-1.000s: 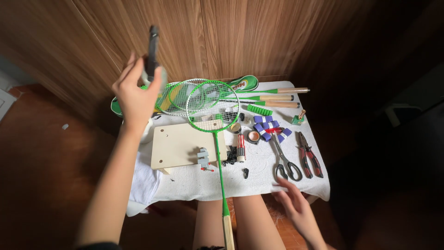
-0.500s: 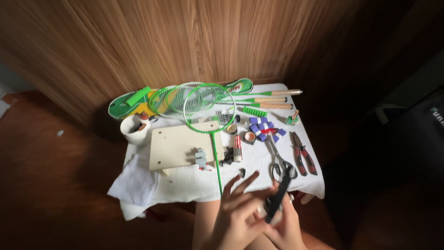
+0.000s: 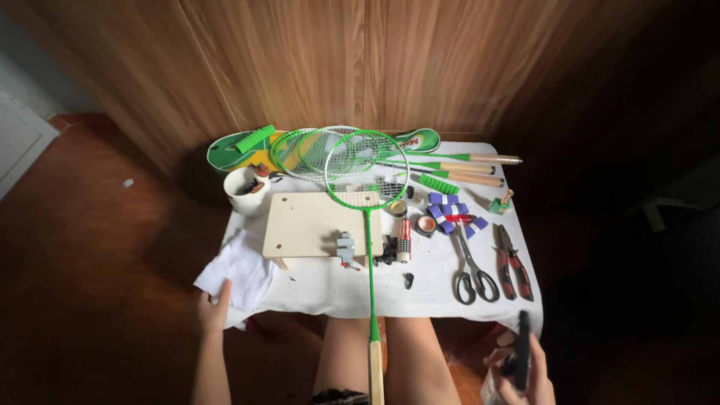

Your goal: Cleaning the frame of a badminton racket and applying protective tape to its head.

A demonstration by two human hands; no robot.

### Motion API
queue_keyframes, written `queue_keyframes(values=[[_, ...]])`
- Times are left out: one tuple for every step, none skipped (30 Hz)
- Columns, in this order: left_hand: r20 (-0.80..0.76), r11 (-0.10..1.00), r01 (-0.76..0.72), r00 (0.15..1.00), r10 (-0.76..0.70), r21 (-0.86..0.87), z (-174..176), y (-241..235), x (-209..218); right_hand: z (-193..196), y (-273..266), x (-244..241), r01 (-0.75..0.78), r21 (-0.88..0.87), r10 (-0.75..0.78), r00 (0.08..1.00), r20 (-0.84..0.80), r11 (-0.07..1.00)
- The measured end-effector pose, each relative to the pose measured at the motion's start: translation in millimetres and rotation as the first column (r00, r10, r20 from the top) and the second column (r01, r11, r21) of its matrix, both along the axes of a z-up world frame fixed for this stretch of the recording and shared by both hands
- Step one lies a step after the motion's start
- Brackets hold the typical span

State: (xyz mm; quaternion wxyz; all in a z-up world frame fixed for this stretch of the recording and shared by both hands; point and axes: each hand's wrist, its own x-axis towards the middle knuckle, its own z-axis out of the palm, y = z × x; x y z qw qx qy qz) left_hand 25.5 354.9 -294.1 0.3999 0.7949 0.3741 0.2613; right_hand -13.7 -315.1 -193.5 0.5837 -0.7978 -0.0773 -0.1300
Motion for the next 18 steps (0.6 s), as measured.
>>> queue_keyframes(values=[[-0.020,0.994,0.020,1.000,-0.023,-0.103,6,-4,0,-9,-2,0,-0.004,-0.051,-0.001,0.996,-0.090,0.999],[-0.018,0.995,0.020,1.000,-0.022,-0.100,24,-15,-1,-4,3,4,-0.004,-0.047,0.000,0.996,-0.088,0.999],[-0.038,0.998,-0.042,0.998,0.040,-0.051,40,-29,-3,0,6,3,-0.004,-0.103,-0.011,0.988,-0.151,0.995],[-0.054,0.995,-0.103,0.993,0.103,-0.001,56,-42,-6,4,10,2,-0.008,-0.157,-0.026,0.977,-0.213,0.988],[-0.058,0.995,-0.099,0.993,0.099,0.000,68,-51,-5,16,19,2,-0.004,-0.157,-0.030,0.976,-0.216,0.988],[0.084,0.991,-0.064,0.994,0.074,-0.118,81,-60,-3,27,28,2,-0.020,-0.148,-0.023,0.959,-0.281,0.989],[0.227,0.974,-0.014,0.972,0.067,-0.228,93,-68,-2,39,38,3,-0.038,-0.138,-0.012,0.939,-0.344,0.990],[0.225,0.974,-0.014,0.972,0.066,-0.227,115,-77,-2,52,47,2,-0.038,-0.138,-0.012,0.938,-0.345,0.990],[0.341,0.933,0.075,0.939,0.052,-0.351,138,-87,0,65,57,3,-0.075,-0.083,0.033,0.902,-0.430,0.994],[0.452,0.872,0.176,0.890,0.057,-0.456,160,-97,2,78,66,3,-0.107,-0.024,0.080,0.857,-0.508,0.994],[0.450,0.872,0.175,0.891,0.057,-0.457,174,-107,-4,85,72,4,-0.107,-0.025,0.079,0.857,-0.510,0.994],[0.517,0.777,0.273,0.852,0.079,-0.568,188,-117,-9,93,77,5,-0.199,-0.028,0.153,0.826,-0.543,0.980],[0.576,0.660,0.372,0.810,0.112,-0.652,202,-127,-14,100,83,6,-0.289,-0.026,0.223,0.788,-0.575,0.957],[0.574,0.660,0.372,0.811,0.111,-0.653,219,-139,-17,108,90,5,-0.288,-0.025,0.222,0.787,-0.576,0.957],[0.592,0.571,0.426,0.794,0.136,-0.702,236,-152,-20,116,97,5,-0.361,-0.052,0.263,0.764,-0.590,0.931],[0.606,0.474,0.477,0.778,0.164,-0.740,253,-164,-23,124,104,5,-0.432,-0.077,0.302,0.737,-0.604,0.899],[0.605,0.473,0.476,0.779,0.163,-0.741,249,-174,-22,133,111,4,-0.431,-0.078,0.301,0.737,-0.606,0.899],[0.599,0.393,0.503,0.783,0.170,-0.770,246,-184,-21,142,117,3,-0.480,-0.051,0.360,0.721,-0.593,0.876]])
